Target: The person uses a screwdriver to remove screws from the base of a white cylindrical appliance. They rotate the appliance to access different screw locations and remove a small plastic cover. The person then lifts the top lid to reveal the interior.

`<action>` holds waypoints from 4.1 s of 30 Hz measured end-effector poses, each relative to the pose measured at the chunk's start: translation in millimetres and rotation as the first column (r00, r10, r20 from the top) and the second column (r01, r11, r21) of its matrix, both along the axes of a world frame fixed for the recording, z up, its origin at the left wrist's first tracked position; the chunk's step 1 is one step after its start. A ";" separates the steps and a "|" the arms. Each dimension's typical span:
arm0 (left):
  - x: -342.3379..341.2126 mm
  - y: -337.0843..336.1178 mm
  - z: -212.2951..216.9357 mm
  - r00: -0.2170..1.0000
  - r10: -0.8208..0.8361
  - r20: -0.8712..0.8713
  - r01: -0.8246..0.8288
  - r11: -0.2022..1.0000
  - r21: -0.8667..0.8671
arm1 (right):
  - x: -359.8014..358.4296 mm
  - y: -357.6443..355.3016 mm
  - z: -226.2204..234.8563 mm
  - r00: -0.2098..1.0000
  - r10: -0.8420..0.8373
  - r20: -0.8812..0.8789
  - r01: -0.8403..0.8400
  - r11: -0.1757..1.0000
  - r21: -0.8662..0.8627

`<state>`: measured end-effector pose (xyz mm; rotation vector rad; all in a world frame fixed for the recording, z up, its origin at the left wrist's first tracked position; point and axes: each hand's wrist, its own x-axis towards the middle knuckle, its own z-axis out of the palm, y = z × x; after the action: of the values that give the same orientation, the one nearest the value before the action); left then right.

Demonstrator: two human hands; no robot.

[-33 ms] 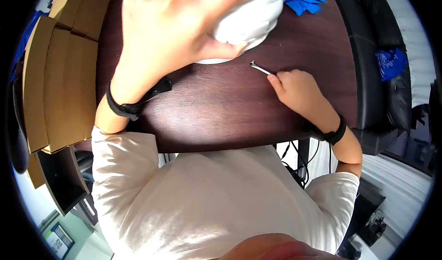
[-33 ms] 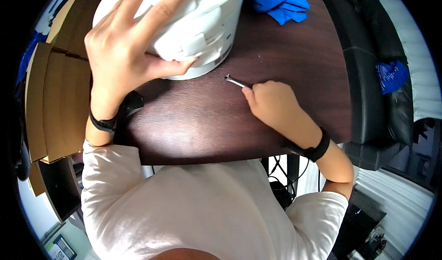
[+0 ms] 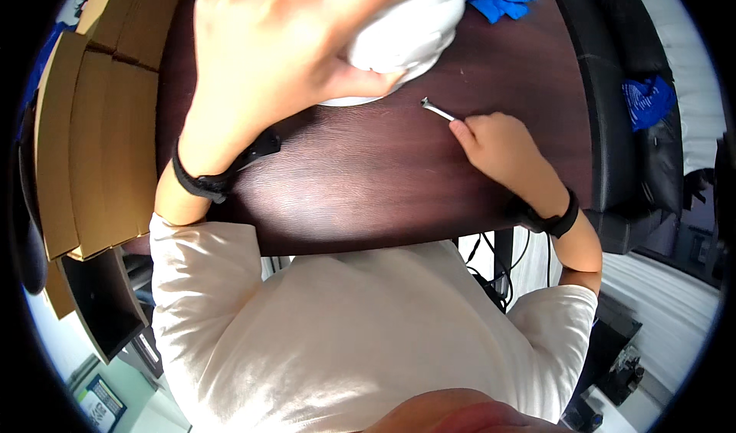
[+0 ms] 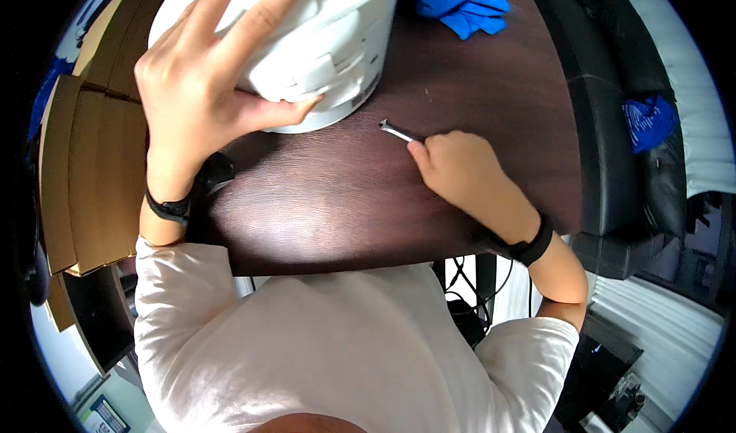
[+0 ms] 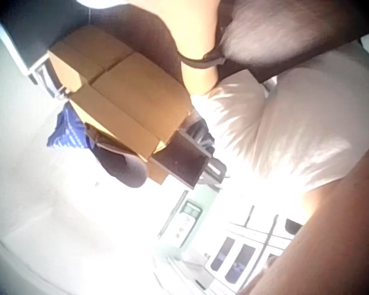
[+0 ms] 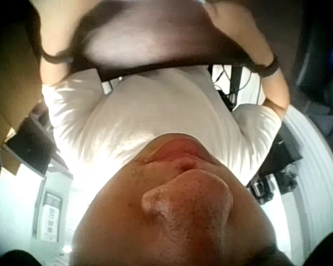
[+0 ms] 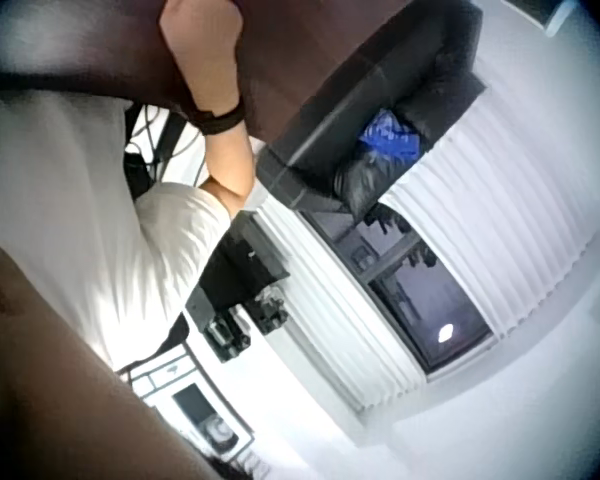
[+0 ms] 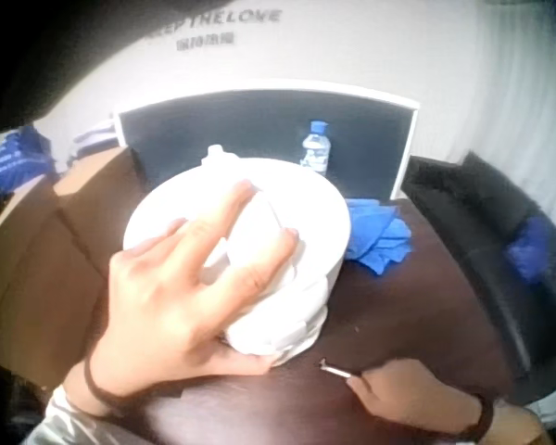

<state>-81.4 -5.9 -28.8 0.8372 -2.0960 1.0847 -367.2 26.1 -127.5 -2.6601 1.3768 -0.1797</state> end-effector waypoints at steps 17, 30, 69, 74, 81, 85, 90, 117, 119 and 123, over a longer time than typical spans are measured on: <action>-11.1 12.4 9.6 0.999 0.052 0.012 -0.053 0.995 0.085 | -62.4 -53.6 0.5 0.970 -0.173 -0.170 0.141 0.972 -0.188; -6.5 21.6 20.4 0.997 0.012 -0.076 0.002 0.982 0.187 | -50.2 -44.0 28.9 0.703 -0.449 0.551 0.293 0.890 0.351; 16.1 38.6 -37.4 0.913 -0.360 -0.194 0.346 0.933 -0.103 | 168.2 -92.7 221.0 0.976 -0.096 0.197 -0.034 0.822 0.569; 28.3 35.3 -37.4 0.922 -0.360 -0.139 0.349 0.932 -0.101 | 170.6 -112.3 208.0 0.963 -0.155 0.221 -0.032 0.747 0.664; 36.6 27.7 -31.4 0.891 -0.425 -0.159 0.419 0.905 -0.072 | 153.6 -122.9 207.3 0.935 -0.266 0.235 0.008 0.678 0.735; 44.6 28.8 -24.4 0.916 -0.344 -0.207 0.357 0.933 0.031 | 123.7 -105.6 195.4 0.929 -0.052 0.366 -0.111 0.905 0.410; 49.8 30.5 -18.6 0.938 -0.301 -0.170 0.321 0.942 0.101 | 77.8 -53.6 162.6 0.882 -0.143 0.449 -0.033 0.932 0.361; 56.3 47.8 -29.4 0.932 -0.192 -0.307 0.204 0.979 0.009 | 103.0 -2.0 73.8 0.688 0.166 0.706 -0.335 0.936 0.106; 56.8 46.4 -23.6 0.938 -0.184 -0.293 0.208 0.977 0.054 | 102.6 -2.8 74.6 0.684 0.127 0.718 -0.348 0.922 0.169; 56.4 45.0 -19.3 0.941 -0.182 -0.285 0.237 0.956 0.172 | 101.5 -4.5 66.3 0.670 0.146 0.728 -0.330 0.937 0.115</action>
<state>-25.1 39.1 -48.1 0.7843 -2.0324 0.6137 -265.6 21.7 -61.3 -2.1464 0.7207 -0.8540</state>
